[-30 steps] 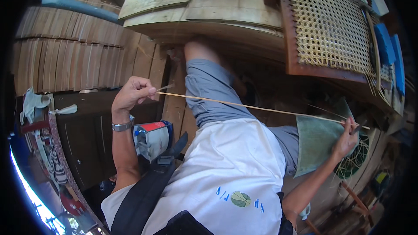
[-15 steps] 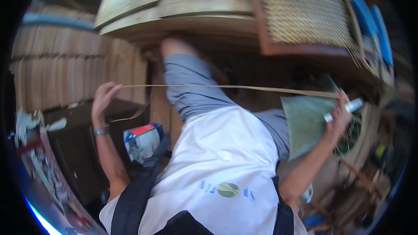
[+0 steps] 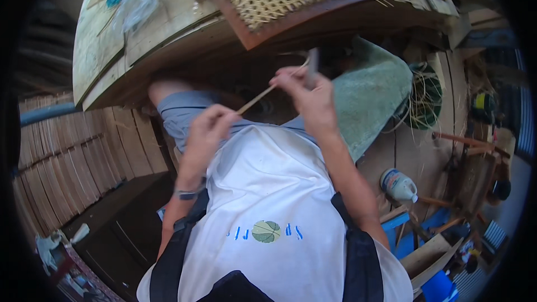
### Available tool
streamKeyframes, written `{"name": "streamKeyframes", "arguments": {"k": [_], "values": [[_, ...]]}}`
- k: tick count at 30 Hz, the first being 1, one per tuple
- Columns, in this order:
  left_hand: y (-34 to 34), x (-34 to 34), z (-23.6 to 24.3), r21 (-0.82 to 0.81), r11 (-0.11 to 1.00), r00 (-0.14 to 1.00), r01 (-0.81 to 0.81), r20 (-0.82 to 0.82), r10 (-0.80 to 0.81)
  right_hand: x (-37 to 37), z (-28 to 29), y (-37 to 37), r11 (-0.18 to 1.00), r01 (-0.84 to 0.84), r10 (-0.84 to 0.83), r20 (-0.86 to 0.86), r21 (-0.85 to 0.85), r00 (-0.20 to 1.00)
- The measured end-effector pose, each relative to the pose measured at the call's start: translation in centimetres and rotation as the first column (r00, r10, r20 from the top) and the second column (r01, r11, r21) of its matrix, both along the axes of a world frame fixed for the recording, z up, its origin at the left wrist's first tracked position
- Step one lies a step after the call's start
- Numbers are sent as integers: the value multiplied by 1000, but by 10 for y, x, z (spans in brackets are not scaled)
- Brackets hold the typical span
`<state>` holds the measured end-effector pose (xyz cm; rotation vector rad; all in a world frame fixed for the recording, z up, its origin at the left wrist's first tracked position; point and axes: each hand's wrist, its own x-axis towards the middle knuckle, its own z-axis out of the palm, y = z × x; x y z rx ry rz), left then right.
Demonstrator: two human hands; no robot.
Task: Weaving or repairing a cane chair seat using thin strips of rattan or cane material.
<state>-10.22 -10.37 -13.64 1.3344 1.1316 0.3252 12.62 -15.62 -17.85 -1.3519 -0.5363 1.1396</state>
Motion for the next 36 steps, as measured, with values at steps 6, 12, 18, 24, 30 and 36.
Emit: {"name": "streamKeyframes", "arguments": {"k": [6,12,18,24,30,36], "values": [[40,-74,26,137,990,985,-40,-162,62,78,0,-7,943,321,-325,34,82,945],[39,-81,56,162,984,995,-68,-58,79,83,10,-16,921,369,-374,26,122,927],[25,-95,75,61,990,992,-129,5,129,74,29,-41,907,410,-419,114,91,901],[14,-109,79,27,975,973,-221,75,218,69,38,-55,906,398,-413,97,145,905],[34,-124,78,101,982,982,-162,-83,171,93,27,-59,844,522,-535,129,124,835],[42,-178,73,224,950,926,-219,-259,274,97,32,-43,847,517,-523,21,124,852]]}}
